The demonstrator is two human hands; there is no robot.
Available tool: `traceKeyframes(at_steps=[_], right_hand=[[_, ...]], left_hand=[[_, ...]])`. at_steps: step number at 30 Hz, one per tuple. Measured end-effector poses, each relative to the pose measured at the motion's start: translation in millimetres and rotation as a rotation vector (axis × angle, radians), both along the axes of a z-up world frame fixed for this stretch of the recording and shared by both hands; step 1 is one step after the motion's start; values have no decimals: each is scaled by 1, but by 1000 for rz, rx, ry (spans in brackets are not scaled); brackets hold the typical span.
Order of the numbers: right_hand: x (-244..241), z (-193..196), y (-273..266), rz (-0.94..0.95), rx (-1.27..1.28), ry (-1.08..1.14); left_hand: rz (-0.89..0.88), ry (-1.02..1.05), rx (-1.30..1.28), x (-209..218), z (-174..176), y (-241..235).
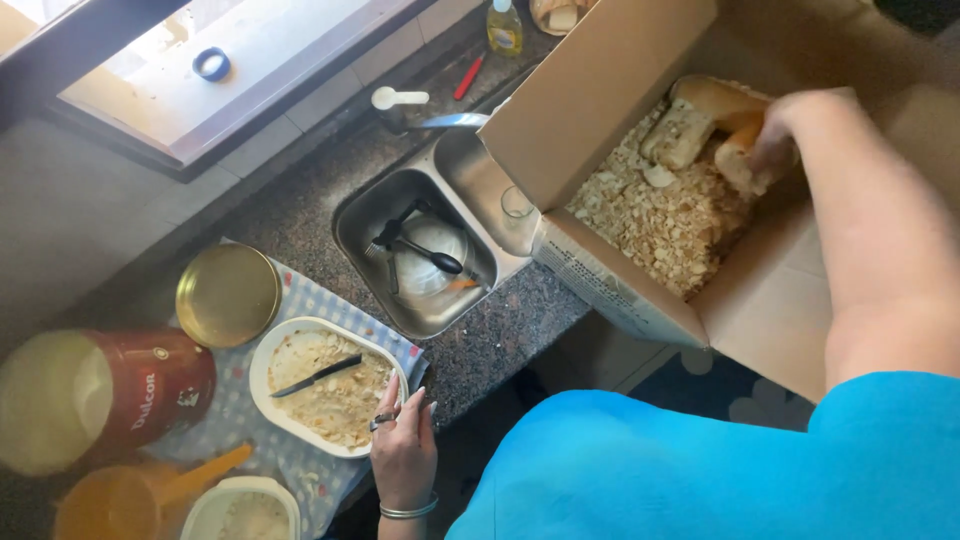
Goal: Grating bread into crumbs using a manual grater and handling bread pieces in a box.
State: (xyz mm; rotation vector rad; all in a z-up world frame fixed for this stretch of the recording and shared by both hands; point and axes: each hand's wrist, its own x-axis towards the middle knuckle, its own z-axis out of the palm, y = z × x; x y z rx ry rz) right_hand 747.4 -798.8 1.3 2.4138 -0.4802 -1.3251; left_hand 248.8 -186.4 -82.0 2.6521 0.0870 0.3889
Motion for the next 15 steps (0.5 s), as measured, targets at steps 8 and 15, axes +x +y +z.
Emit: traceKeyframes(at_steps=[8,15], right_hand=[[-96,136,75,138,369,-344],[-200,187,271,623,499,-501]], left_hand=[[-115,-124,4,-18,11,11],[-33,-159,-2,-78,13,32]])
